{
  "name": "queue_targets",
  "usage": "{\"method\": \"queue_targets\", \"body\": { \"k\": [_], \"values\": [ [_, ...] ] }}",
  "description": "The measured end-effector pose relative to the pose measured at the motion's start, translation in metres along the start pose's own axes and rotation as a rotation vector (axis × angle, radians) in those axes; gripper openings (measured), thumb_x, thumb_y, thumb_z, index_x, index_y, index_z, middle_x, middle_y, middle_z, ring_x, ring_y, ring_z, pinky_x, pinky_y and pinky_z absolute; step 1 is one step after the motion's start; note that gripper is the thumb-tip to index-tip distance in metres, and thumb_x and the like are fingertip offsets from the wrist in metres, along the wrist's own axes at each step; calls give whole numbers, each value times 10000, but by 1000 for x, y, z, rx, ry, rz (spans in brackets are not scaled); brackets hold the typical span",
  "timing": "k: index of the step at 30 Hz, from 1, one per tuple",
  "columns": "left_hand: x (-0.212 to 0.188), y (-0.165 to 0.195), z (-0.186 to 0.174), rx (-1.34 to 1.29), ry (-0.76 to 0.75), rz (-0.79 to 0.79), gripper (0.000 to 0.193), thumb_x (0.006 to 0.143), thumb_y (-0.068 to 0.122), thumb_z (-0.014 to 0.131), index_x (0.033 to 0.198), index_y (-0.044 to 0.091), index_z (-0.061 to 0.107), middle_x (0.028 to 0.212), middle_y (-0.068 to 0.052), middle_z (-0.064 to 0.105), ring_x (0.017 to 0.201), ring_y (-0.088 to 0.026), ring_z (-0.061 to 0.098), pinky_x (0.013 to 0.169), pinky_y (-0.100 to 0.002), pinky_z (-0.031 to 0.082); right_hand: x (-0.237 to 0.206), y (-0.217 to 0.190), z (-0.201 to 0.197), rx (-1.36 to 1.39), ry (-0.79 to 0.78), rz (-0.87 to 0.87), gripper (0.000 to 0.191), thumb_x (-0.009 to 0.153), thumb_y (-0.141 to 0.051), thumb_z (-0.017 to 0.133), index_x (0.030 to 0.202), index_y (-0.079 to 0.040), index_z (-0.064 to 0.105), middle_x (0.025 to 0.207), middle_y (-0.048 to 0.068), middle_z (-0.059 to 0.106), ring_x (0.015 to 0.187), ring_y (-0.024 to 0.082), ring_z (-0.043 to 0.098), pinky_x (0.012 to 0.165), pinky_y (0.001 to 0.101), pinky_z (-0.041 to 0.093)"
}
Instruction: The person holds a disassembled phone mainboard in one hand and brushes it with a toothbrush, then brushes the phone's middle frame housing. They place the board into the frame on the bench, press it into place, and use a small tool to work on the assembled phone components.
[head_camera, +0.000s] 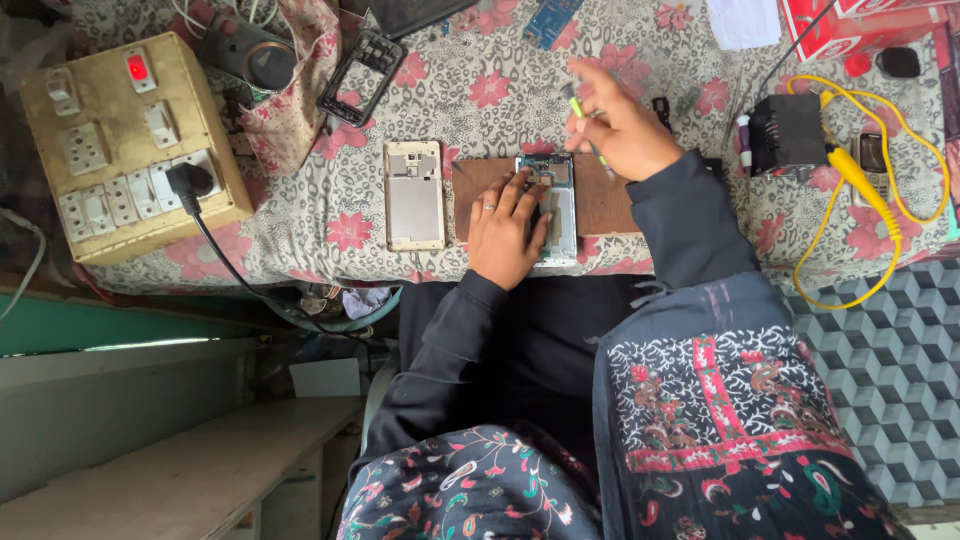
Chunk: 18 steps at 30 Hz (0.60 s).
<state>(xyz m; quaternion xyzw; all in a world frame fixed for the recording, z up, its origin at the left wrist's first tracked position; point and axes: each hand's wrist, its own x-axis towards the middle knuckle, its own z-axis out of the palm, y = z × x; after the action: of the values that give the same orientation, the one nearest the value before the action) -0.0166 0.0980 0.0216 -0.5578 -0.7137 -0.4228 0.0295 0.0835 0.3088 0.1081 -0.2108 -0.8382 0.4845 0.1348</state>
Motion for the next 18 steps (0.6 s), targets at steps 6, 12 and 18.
{"method": "queue_targets", "body": {
  "k": [6, 12, 18],
  "values": [
    [0, 1, -5, 4, -5, -2, 446, 958, 281, 687, 1373, 129, 630, 1469, -105, 565, 1374, -325, 497, 1099, -471, 394, -16, -26, 30, 86, 336, -329, 500, 1078, 158, 576, 1500, -48, 404, 1184, 126, 631, 1239, 269, 722, 1039, 343, 583],
    [0, 3, -5, 11, -14, -12, 441, 966, 289, 687, 1378, 141, 631, 1467, -101, 566, 1371, -320, 499, 1096, -471, 396, -18, 1, 52, 188, 444, -375, 516, 1047, 193, 613, 1443, -30, 370, 1182, 146, 651, 1224, 282, 722, 1059, 357, 601],
    [0, 1, -6, 12, -10, 2, 438, 960, 281, 684, 1367, 129, 628, 1469, -106, 564, 1379, -323, 494, 1105, -479, 392, -12, 22, 60, 169, 436, -356, 488, 1042, 183, 618, 1423, -9, 379, 1173, 154, 653, 1216, 278, 727, 1025, 340, 609]
  ]
}}
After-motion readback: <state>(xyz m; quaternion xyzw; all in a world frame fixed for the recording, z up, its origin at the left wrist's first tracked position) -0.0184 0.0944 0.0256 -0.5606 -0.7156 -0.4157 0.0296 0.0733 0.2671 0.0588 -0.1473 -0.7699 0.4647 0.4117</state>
